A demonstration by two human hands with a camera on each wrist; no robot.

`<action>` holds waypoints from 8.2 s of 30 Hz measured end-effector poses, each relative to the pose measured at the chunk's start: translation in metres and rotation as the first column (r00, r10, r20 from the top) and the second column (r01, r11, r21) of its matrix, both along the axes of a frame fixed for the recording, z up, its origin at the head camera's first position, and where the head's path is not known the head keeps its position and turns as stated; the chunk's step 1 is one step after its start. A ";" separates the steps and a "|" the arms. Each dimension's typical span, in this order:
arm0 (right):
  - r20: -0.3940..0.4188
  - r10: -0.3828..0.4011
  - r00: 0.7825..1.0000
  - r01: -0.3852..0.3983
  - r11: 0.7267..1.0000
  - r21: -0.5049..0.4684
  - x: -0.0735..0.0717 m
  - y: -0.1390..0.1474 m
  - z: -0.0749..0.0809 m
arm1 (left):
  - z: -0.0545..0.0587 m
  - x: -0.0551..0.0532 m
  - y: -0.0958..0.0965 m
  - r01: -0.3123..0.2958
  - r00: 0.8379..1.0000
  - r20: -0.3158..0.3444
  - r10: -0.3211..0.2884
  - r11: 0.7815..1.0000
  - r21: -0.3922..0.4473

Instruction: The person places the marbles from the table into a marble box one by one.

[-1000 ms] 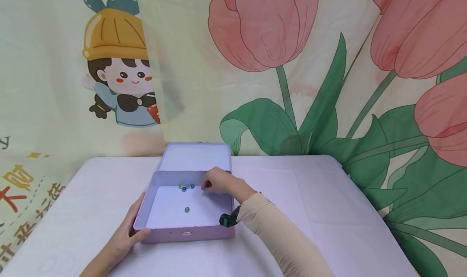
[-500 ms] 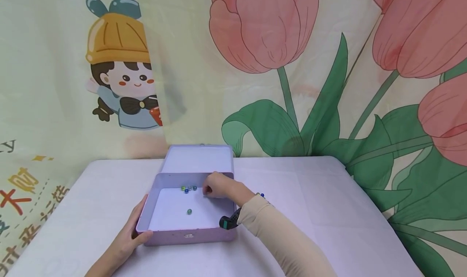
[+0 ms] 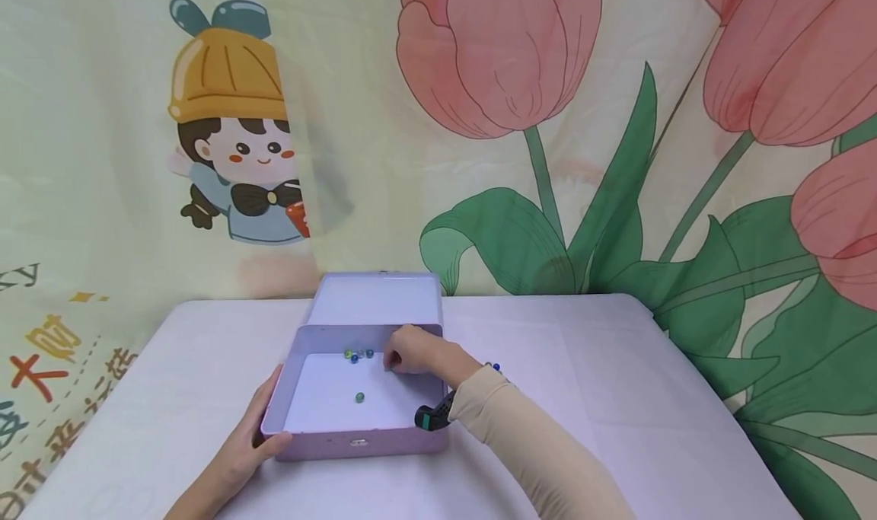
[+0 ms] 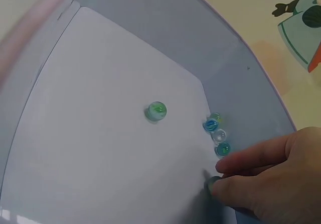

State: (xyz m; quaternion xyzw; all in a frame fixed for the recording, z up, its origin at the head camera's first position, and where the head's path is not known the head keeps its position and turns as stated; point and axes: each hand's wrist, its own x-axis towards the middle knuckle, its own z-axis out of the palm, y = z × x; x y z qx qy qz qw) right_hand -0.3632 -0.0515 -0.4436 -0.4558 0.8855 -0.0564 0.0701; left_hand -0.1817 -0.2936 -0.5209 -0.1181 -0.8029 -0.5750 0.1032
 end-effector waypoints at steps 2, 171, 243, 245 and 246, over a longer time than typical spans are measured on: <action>0.013 0.006 1.000 -0.006 1.000 -0.031 -0.002 0.002 0.000 | -0.001 0.000 0.002 -0.003 1.000 0.002 0.003 1.000 0.001; 0.043 -0.077 0.996 0.079 0.996 -0.041 -0.004 0.000 0.010 | -0.006 -0.002 0.001 -0.004 0.995 -0.101 0.000 0.999 -0.041; 0.208 -0.571 0.794 0.583 0.617 -0.529 -0.003 0.181 -0.076 | -0.007 -0.005 0.004 -0.004 0.996 -0.085 -0.005 0.994 -0.113; 0.202 -0.578 0.791 0.586 0.619 -0.524 -0.002 0.181 -0.075 | -0.008 -0.005 0.004 0.011 0.994 -0.110 -0.022 0.995 -0.100; 0.201 -0.582 0.788 0.588 0.617 -0.523 -0.001 0.181 -0.075 | -0.008 -0.006 0.005 0.016 0.993 -0.118 -0.027 0.995 -0.096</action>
